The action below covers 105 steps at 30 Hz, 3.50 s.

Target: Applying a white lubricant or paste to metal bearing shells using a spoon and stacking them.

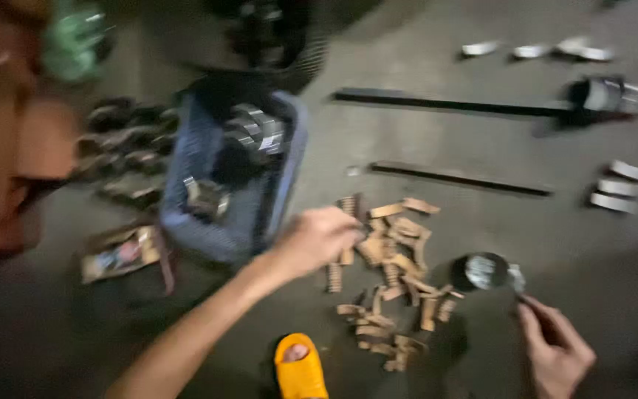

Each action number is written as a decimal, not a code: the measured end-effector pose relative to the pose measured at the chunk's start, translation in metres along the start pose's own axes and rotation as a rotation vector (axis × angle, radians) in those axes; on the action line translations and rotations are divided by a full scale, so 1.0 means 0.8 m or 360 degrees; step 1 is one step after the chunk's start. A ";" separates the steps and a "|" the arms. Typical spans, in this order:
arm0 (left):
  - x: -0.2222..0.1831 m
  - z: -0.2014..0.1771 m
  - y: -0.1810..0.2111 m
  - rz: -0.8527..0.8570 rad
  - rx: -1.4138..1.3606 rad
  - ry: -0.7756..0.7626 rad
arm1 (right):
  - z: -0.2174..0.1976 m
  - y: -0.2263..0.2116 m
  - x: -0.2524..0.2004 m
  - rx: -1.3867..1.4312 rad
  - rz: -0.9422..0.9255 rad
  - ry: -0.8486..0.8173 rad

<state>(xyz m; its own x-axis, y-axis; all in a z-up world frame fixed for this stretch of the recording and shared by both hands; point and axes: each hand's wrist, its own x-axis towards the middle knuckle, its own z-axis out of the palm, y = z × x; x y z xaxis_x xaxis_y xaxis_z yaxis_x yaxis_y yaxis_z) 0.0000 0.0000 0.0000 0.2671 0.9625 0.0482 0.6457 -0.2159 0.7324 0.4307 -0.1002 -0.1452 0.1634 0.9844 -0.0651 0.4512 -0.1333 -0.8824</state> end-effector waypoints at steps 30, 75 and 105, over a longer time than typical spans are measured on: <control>-0.198 -0.013 -0.011 -0.0846 -0.1515 0.0627 | 0.032 -0.357 -0.009 -0.0534 -0.0420 -0.0497; -0.108 0.050 0.191 -0.0080 -0.0821 0.0166 | -0.052 -0.344 -0.012 -0.0393 -0.0399 -0.0719; -0.099 0.091 0.164 -0.0520 -0.2070 -0.0222 | -0.035 -0.273 -0.032 -0.0267 -0.1250 -0.0049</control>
<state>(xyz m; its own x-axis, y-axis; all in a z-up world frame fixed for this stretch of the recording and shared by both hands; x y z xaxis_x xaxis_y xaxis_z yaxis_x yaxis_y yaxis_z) 0.1160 -0.1164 0.0429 0.3528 0.8981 -0.2627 -0.4275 0.4044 0.8085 0.3529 -0.0994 0.0622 -0.2797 0.8000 0.5308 0.5504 0.5866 -0.5940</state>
